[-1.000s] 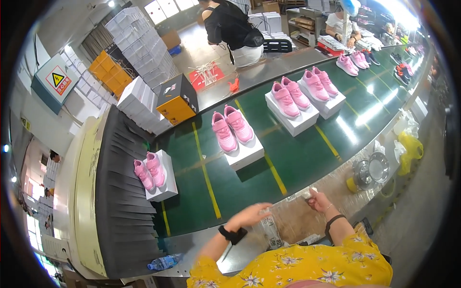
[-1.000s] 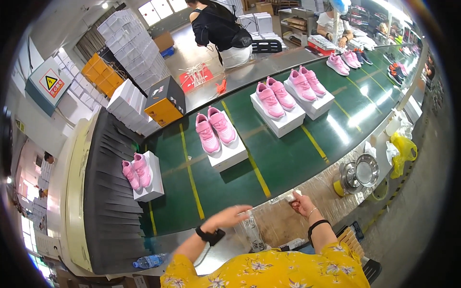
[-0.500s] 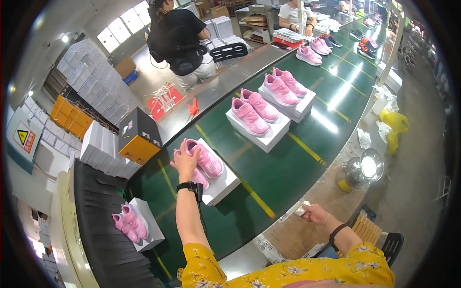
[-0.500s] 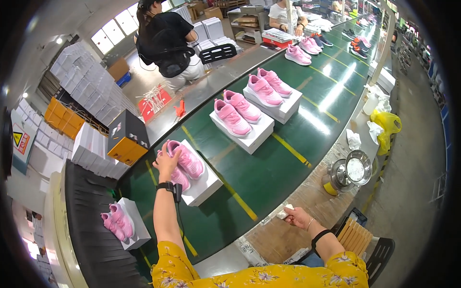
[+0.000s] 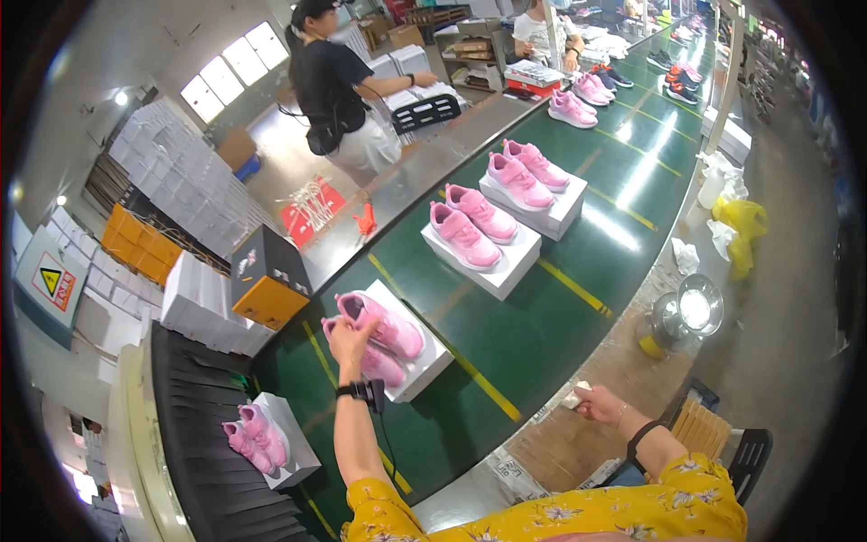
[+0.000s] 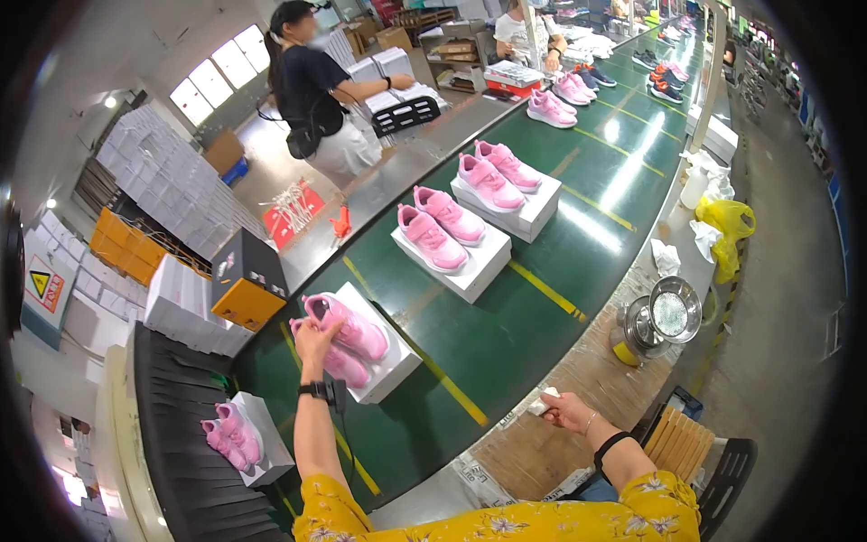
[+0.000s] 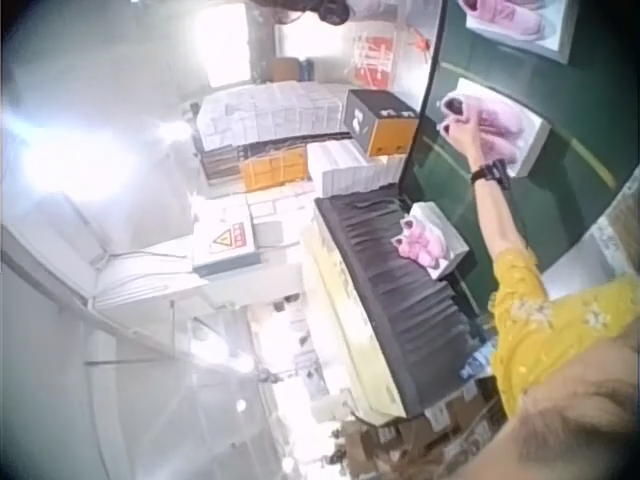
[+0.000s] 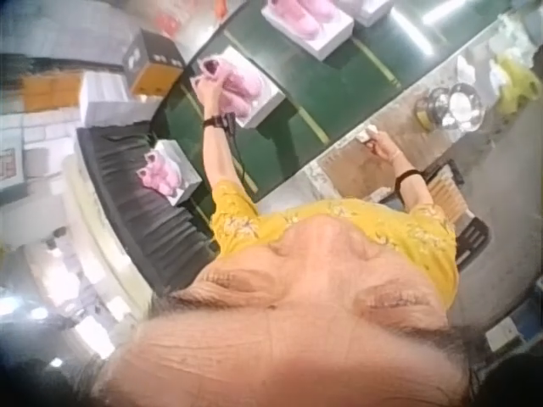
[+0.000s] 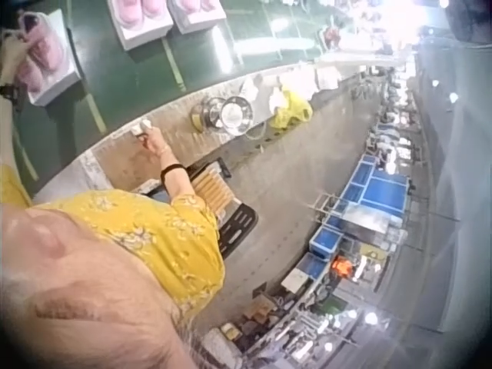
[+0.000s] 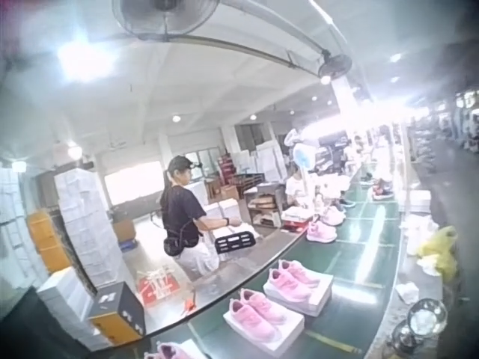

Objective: Clean and inspect shoe outsoles at a manufacturing line conveyor.

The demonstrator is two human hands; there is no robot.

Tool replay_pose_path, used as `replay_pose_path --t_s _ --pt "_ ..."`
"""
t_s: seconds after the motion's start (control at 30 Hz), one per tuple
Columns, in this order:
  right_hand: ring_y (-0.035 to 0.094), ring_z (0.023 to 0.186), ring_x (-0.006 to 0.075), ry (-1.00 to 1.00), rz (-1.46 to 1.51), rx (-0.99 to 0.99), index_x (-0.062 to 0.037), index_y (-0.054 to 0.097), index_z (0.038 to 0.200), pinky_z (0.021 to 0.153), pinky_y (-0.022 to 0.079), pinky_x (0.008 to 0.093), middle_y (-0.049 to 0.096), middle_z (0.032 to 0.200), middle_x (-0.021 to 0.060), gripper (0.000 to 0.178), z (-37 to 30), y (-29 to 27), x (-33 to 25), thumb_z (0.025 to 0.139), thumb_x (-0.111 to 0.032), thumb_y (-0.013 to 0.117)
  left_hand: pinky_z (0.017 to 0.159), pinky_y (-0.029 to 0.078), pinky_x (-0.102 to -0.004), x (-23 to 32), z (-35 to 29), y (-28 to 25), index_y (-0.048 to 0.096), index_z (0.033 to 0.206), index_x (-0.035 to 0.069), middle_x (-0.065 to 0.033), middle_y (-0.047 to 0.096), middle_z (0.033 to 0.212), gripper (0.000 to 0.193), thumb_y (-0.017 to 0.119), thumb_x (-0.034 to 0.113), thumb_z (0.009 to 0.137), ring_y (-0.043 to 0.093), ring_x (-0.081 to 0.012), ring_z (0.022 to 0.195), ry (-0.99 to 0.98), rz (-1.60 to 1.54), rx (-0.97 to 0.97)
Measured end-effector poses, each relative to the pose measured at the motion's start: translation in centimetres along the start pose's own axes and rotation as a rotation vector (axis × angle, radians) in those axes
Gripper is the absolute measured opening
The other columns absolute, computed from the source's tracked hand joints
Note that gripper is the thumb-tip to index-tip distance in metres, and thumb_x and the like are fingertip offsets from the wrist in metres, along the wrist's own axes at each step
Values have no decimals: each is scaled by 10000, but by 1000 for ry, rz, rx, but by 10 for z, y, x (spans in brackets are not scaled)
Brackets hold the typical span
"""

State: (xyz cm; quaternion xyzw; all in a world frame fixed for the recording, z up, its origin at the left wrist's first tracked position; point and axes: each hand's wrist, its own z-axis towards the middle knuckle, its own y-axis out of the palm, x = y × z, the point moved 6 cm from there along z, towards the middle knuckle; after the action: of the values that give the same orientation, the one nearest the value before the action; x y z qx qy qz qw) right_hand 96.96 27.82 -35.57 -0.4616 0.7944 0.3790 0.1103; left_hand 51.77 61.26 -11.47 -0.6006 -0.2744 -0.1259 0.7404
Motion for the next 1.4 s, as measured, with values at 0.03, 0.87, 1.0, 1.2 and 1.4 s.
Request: replay_pose_path --t_s 0.03,0.87,1.0,1.2,1.4 --pt "535 612 85 -14 7 -16 -57 608 972 550 447 215 645 839 23 209 -3 -3 0 985 -264 580 754 502 -376 3 -17 -7 609 790 69 -60 632 752 488 874 438 614 590 -209 692 38 -67 21" --pt "495 511 72 -148 11 25 -77 599 926 431 390 199 605 742 -8 260 3 -25 -6 942 -333 642 623 492 -320 -246 -228 49 606 1151 19 -85 660 989 589 705 501 827 612 -190 805 -784 -579 -21" --pt "489 512 73 -74 27 -84 -78 595 920 431 382 206 606 753 -2 261 15 14 0 946 -334 637 867 502 -344 -324 -233 38 641 1149 -45 -144 673 1113 567 787 365 787 640 -226 992 -770 -542 137" --pt "440 549 66 -52 13 -23 -59 566 988 475 379 180 572 805 11 256 10 -12 -5 999 -313 539 708 496 -326 -252 -237 60 671 885 -50 -89 674 806 399 750 337 827 603 -161 748 -562 -465 198" --pt "473 549 78 -46 -11 -29 -76 583 979 469 370 203 595 790 9 251 5 -4 -12 986 -326 564 735 503 -407 -209 -218 23 590 908 4 -119 654 793 389 742 346 800 641 -262 776 -415 -243 370"
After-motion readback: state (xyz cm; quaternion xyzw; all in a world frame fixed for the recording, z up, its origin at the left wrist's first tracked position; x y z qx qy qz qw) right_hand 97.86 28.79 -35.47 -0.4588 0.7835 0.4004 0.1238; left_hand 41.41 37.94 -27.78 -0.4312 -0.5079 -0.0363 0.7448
